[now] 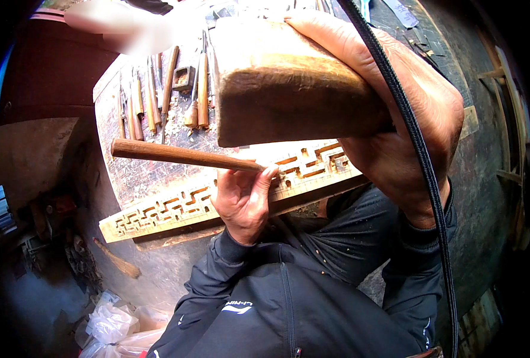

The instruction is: The person uses a chisel and a wooden mallet to carve a decorative geometric pattern into a wooden beam on a workshop table.

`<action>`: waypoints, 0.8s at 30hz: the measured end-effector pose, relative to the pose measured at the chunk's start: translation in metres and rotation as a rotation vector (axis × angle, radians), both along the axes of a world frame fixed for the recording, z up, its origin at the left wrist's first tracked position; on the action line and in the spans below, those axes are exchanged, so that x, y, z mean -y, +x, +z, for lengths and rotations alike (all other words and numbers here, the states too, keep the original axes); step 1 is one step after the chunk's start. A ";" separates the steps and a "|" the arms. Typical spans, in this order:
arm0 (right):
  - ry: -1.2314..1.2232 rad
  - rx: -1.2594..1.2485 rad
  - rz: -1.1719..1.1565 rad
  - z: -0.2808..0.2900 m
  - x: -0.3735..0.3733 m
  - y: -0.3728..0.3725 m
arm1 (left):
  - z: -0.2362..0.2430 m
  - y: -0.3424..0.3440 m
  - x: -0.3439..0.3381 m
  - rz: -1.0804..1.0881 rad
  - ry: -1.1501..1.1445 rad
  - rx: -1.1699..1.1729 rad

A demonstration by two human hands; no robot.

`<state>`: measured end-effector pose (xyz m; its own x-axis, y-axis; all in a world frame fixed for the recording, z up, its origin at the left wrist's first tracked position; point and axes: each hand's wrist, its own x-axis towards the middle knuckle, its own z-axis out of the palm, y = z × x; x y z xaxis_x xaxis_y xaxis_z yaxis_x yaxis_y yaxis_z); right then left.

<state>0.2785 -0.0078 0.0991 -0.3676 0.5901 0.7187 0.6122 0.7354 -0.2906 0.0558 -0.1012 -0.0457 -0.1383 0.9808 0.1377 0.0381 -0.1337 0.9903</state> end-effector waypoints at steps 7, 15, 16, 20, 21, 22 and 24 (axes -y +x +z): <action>-0.004 0.011 0.001 0.001 0.001 0.000 | 0.002 0.000 0.000 -0.016 -0.020 -0.019; 0.011 0.018 -0.015 0.002 0.002 -0.002 | -0.007 -0.008 0.001 -0.092 0.298 -0.509; 0.023 0.011 -0.016 0.003 0.002 -0.003 | -0.005 -0.007 0.000 -0.101 0.314 -0.521; 0.123 0.017 -0.094 -0.006 0.005 -0.001 | 0.003 -0.004 -0.004 -0.131 0.322 -0.571; 0.169 0.020 -0.133 -0.010 0.004 -0.001 | 0.007 -0.003 -0.005 -0.138 0.307 -0.597; 0.152 0.015 -0.136 -0.008 0.006 -0.001 | 0.011 -0.002 -0.004 -0.144 0.292 -0.624; 0.113 -0.001 -0.141 -0.004 0.008 0.000 | 0.010 -0.001 -0.003 -0.132 0.301 -0.619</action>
<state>0.2787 -0.0163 0.0947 -0.2867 0.5512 0.7836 0.7113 0.6704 -0.2113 0.0547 -0.0980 -0.0354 0.1705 0.8908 0.4212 0.5478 -0.4410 0.7110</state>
